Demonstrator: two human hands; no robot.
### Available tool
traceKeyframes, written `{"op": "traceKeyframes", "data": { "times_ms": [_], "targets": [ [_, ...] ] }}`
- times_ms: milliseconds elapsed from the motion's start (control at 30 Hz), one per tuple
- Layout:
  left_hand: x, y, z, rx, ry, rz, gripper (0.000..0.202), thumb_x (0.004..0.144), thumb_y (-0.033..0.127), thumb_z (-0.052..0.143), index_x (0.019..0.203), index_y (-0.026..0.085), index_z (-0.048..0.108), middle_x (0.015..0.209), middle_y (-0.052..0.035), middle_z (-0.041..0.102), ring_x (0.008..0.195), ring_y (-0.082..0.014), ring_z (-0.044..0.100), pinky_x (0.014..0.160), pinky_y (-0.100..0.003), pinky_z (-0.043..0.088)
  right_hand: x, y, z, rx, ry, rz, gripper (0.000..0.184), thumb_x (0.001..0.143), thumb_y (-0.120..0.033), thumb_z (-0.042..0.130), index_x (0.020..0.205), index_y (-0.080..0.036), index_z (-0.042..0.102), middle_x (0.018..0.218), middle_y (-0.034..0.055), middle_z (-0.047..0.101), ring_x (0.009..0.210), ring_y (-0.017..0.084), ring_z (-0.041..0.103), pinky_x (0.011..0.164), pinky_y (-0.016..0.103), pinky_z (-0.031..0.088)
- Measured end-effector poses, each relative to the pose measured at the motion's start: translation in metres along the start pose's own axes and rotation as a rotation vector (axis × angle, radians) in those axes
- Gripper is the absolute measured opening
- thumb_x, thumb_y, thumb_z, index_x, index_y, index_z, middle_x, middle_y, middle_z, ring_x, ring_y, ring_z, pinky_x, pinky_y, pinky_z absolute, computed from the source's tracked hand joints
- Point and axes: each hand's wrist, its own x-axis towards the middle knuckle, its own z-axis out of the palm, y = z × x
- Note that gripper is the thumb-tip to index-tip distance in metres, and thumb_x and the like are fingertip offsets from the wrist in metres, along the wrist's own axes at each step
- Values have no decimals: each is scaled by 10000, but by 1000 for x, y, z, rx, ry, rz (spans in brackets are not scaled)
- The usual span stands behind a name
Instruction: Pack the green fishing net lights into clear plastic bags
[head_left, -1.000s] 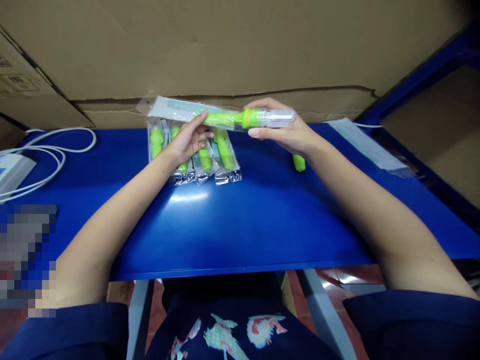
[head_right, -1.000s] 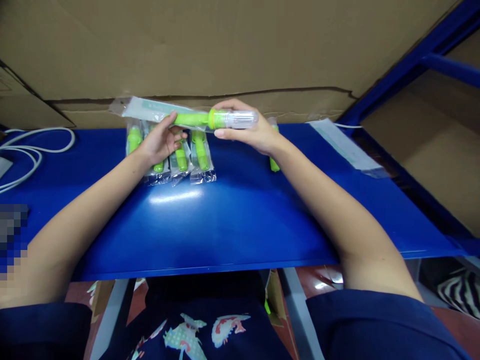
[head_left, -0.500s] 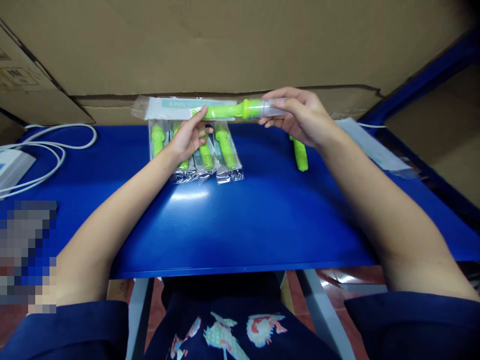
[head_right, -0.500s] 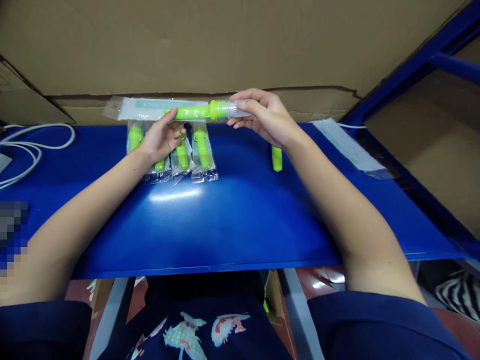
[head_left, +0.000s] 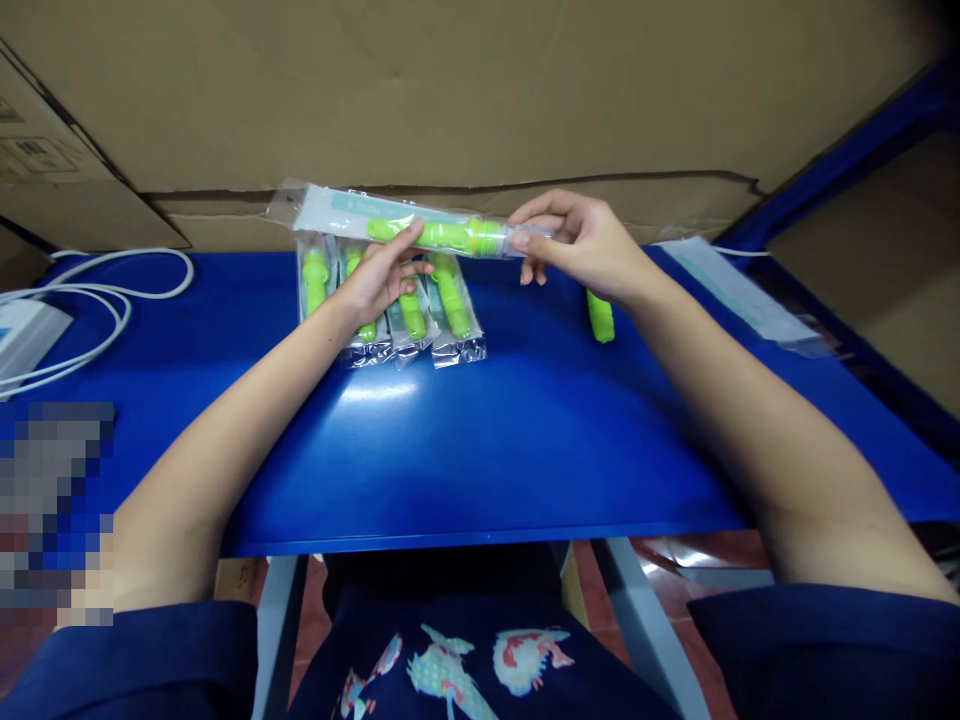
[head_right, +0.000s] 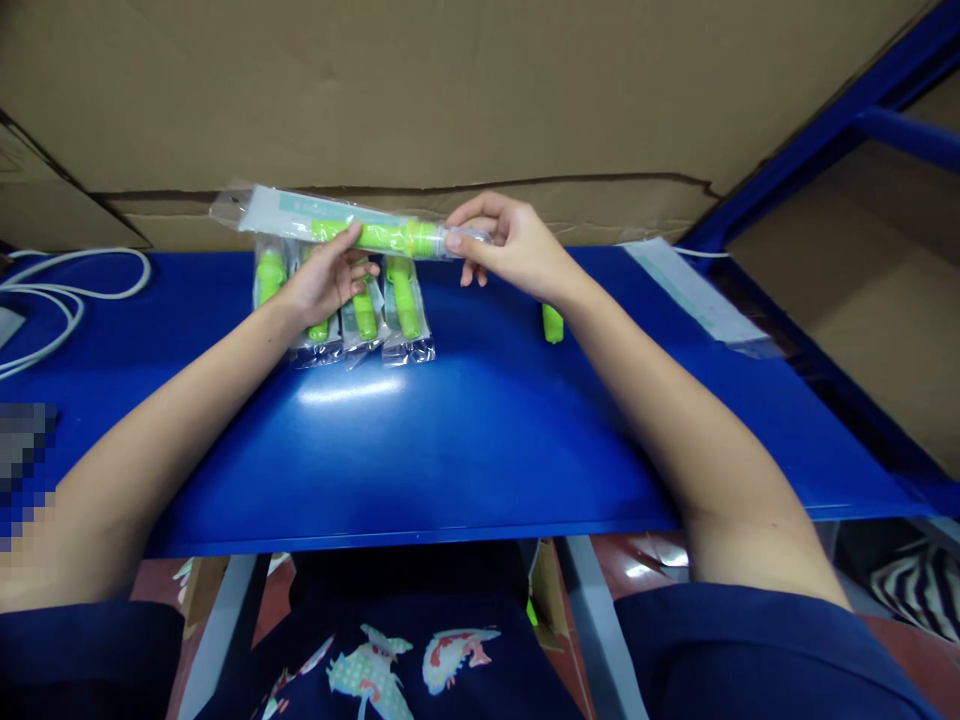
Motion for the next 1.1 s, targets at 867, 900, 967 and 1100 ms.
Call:
{"op": "traceKeyframes", "data": {
  "times_ms": [867,900,967,1100],
  "targets": [
    [3,-3,-2,19,-36,13,252,969,375,750,1098,160,724,1062,-93,809,786,-111,760,505,-146,463,-11,-19,19,109,-68,52,497,638,-362,1041,1008,-258,725,909,27,762,751,206,755,564,308,633],
    [3,-3,-2,17,-30,8,247,976,377,739,1095,162,722,1089,-97,809,792,-111,756,514,-149,465,-11,-21,17,114,-81,61,499,642,-357,1038,1022,-259,730,901,26,764,771,214,765,588,319,652],
    [2,-2,-1,20,-29,-3,253,979,384,733,1093,159,715,1130,-111,804,814,-120,756,536,-160,471,-10,-23,14,111,-79,73,492,647,-334,1031,1033,-259,735,884,19,767,793,224,774,601,328,666],
    [2,-4,-1,32,-39,23,304,987,445,740,1106,170,690,1048,-92,786,814,-137,766,520,-162,442,-10,-21,11,84,-67,78,524,606,-294,1038,1043,-232,755,899,29,784,692,189,740,509,283,602]
  ]
}}
